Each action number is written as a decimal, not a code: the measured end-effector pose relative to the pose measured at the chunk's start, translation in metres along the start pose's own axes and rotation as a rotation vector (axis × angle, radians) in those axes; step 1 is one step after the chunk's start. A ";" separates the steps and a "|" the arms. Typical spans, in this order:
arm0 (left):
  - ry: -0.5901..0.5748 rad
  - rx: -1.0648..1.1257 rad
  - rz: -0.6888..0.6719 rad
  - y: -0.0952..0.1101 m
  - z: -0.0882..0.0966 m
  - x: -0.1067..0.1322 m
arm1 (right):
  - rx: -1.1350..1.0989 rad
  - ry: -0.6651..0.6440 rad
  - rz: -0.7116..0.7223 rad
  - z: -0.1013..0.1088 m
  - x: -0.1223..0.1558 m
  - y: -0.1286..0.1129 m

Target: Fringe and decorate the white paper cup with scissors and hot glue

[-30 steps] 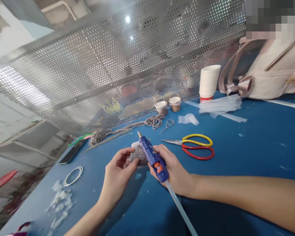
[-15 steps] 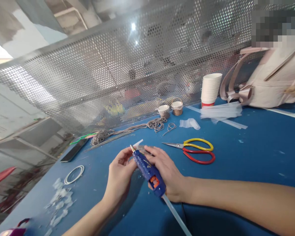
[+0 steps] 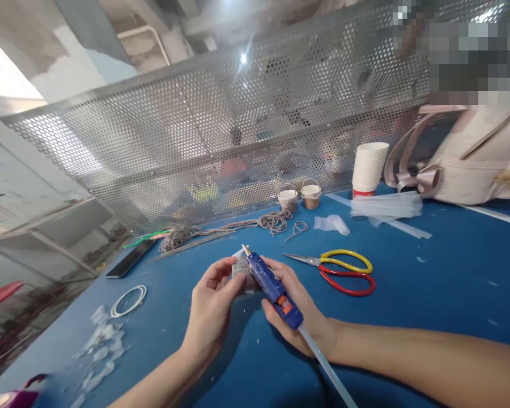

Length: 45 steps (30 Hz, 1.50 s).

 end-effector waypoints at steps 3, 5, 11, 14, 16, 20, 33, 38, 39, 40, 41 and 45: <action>-0.001 -0.028 -0.015 -0.002 0.002 -0.001 | -0.023 0.010 -0.012 0.002 0.001 0.000; 0.014 -0.071 -0.048 -0.002 0.003 -0.002 | -0.048 0.022 -0.037 0.006 0.000 0.000; -0.006 -0.264 -0.139 0.002 0.005 -0.008 | -0.102 0.068 -0.190 0.019 -0.007 -0.006; -0.054 -0.412 -0.218 0.004 0.009 -0.012 | -0.130 0.095 -0.305 0.020 -0.009 -0.007; -0.117 -0.552 -0.336 0.005 0.012 -0.016 | -0.179 0.120 -0.368 0.018 -0.009 -0.003; -0.281 -0.828 -0.608 0.003 0.016 -0.022 | -0.298 0.180 -0.490 0.014 -0.008 0.008; -0.408 -0.997 -0.822 0.004 0.014 -0.016 | -0.309 0.300 -0.621 0.013 -0.012 0.018; -0.416 -1.089 -0.982 -0.005 0.005 -0.017 | -0.331 0.358 -0.577 0.011 -0.012 0.027; -0.403 -1.123 -1.005 -0.008 0.002 -0.018 | -0.336 0.363 -0.568 0.011 -0.012 0.028; -0.379 -1.151 -1.023 -0.010 -0.001 -0.018 | -0.340 0.365 -0.562 0.010 -0.012 0.029; -0.348 -1.170 -1.036 -0.013 -0.004 -0.019 | -0.346 0.365 -0.558 0.010 -0.012 0.030; -0.257 -1.195 -1.088 -0.021 -0.014 -0.023 | -0.363 0.369 -0.574 0.010 -0.013 0.026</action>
Point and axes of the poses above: each hand's wrist, its own x-axis away from the middle knuckle, its own z-axis out of the back of the hand, y = z × x, the point moved 1 cm from there along -x, towards the middle knuckle, and after that the axes turned 6 degrees about -x, right-handed, at the moved point
